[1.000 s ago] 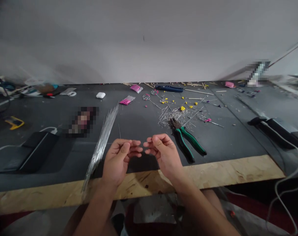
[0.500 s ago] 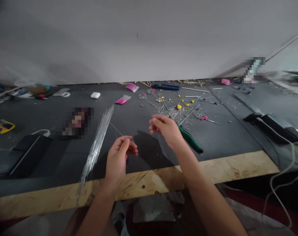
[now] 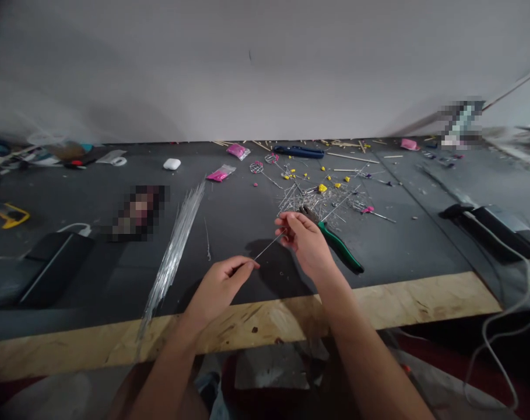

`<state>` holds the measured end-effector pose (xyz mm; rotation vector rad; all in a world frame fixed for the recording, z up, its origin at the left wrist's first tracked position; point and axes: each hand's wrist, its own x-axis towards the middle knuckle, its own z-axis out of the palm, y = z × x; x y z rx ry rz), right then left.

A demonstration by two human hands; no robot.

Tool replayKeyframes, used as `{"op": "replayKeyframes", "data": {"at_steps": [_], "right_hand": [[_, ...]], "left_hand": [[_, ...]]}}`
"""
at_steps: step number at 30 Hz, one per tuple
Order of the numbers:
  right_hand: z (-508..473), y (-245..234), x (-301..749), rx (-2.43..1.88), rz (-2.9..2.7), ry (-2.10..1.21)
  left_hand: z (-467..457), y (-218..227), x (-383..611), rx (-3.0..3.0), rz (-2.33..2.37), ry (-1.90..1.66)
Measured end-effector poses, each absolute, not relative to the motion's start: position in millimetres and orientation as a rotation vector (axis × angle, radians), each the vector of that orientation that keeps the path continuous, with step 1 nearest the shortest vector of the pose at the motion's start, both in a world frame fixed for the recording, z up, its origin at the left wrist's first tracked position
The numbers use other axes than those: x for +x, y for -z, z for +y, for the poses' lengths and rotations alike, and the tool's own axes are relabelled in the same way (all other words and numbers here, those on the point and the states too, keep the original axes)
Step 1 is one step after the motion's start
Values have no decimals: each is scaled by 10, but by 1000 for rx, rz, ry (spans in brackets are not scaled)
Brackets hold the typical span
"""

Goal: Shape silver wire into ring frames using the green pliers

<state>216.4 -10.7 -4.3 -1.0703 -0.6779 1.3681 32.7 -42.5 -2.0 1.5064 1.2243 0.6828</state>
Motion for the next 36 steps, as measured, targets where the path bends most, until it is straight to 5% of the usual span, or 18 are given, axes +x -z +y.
{"op": "replayKeyframes", "data": {"at_steps": [19, 27, 36], "right_hand": [[-241, 124, 2311, -950, -596, -1385], [-311, 156, 2406, -999, -610, -1362], [-382, 127, 2265, -1020, -619, -1477]], "left_hand": [[-456, 55, 380, 1669, 1180, -723], [-236, 218, 33, 2069, 1803, -878], [76, 305, -293, 2054, 1870, -753]]}}
